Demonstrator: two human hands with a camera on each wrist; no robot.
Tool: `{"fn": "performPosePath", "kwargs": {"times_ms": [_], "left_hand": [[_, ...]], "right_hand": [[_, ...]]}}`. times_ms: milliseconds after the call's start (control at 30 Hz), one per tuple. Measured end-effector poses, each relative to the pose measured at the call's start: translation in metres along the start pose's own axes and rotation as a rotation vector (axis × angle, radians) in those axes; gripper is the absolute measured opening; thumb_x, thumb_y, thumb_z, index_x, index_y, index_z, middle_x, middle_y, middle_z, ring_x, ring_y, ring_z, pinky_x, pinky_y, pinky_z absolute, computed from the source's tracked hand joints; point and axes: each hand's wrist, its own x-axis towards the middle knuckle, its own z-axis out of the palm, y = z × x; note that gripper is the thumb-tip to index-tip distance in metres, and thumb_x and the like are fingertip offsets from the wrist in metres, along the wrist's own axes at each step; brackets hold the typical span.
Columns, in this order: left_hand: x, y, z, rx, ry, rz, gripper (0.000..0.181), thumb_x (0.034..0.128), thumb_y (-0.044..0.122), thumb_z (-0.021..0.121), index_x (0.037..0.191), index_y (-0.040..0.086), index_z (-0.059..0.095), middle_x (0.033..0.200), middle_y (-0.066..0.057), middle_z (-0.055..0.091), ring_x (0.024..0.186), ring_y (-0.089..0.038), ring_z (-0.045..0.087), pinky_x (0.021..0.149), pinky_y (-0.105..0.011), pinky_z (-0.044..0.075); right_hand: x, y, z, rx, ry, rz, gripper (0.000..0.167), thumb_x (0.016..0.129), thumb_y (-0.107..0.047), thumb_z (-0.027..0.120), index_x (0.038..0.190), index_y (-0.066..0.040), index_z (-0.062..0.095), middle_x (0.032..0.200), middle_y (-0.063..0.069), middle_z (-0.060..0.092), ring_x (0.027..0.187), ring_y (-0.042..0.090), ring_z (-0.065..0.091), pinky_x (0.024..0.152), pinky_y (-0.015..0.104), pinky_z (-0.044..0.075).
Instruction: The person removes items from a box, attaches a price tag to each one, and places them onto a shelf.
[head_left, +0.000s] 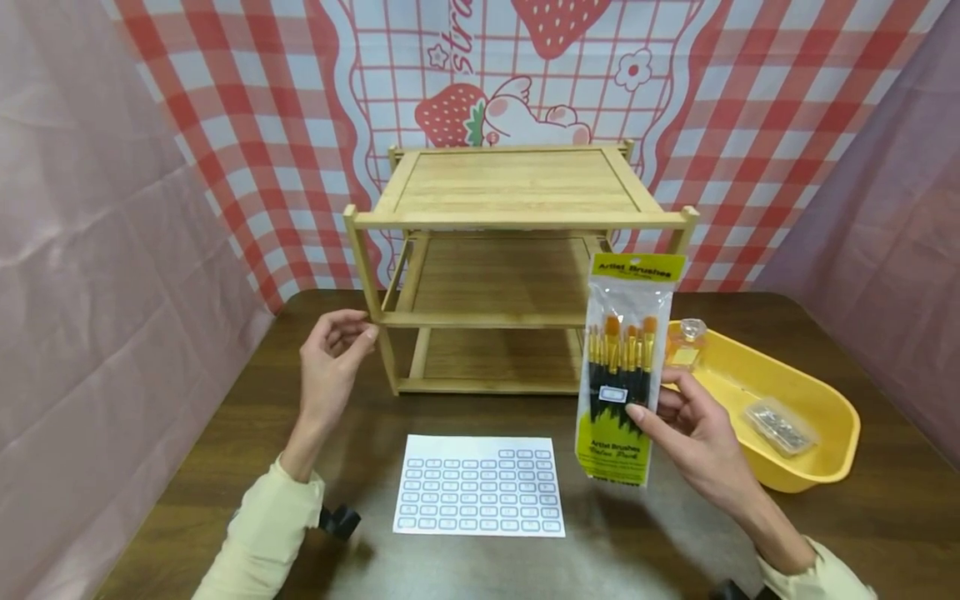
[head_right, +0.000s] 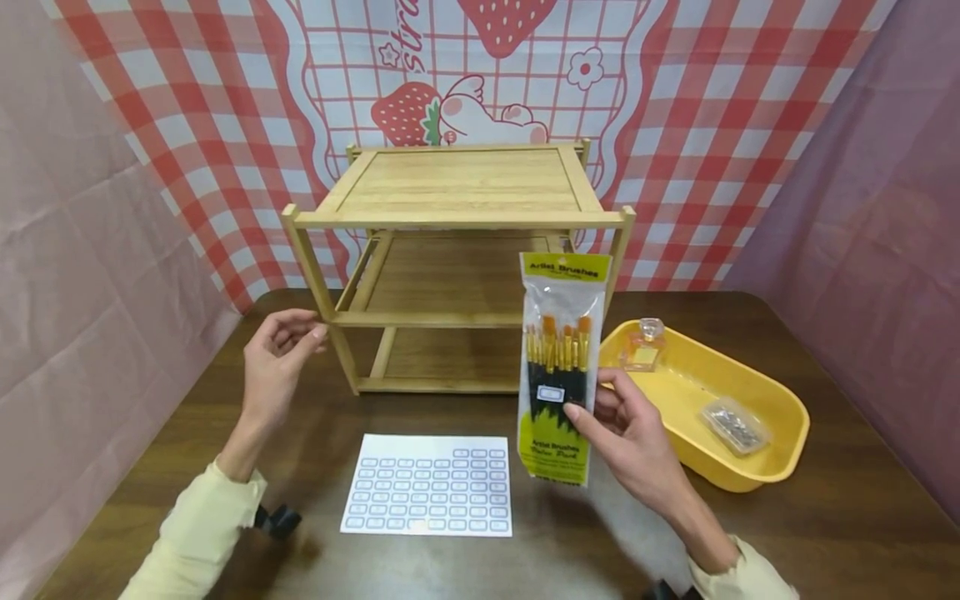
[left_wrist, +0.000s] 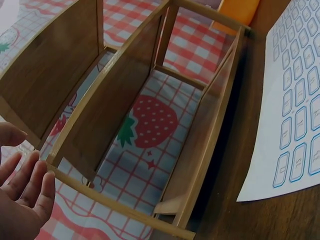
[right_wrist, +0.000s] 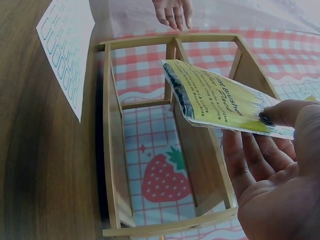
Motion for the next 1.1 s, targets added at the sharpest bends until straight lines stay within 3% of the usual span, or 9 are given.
{"fn": "performPosePath", "kwargs": {"times_ms": [167,433,1100], "left_hand": [[0.005,-0.002,-0.002,0.032,0.001,0.019,0.025,0.0926,-0.011,0.069,0.115,-0.016,0.06,0.094,-0.001,0.07,0.085,-0.013,0.065,0.078,-0.021,0.056],[0.012,-0.005,-0.004,0.08,-0.008,0.033,0.029,0.0916,-0.01,0.071,0.119,-0.013,0.061,0.106,-0.018,0.069,0.092,-0.014,0.064,0.086,-0.023,0.054],[0.02,-0.014,0.004,0.096,-0.072,-0.025,0.036,0.0938,-0.009,0.068,0.129,-0.011,0.06,0.117,-0.023,0.066,0.102,-0.014,0.062,0.094,-0.025,0.053]], "right_hand": [[0.002,-0.002,0.0,-0.006,-0.006,-0.007,0.031,0.093,0.021,0.059,0.121,0.008,0.053,0.11,0.004,0.077,0.094,0.015,0.074,0.076,0.027,0.06],[0.007,-0.004,0.001,-0.01,-0.01,-0.023,0.03,0.093,0.021,0.059,0.12,0.009,0.054,0.11,0.003,0.077,0.093,0.015,0.074,0.075,0.026,0.06],[0.016,-0.009,0.003,-0.029,-0.013,-0.03,0.031,0.094,0.019,0.06,0.122,0.007,0.055,0.111,0.003,0.077,0.094,0.015,0.074,0.076,0.026,0.06]]}}
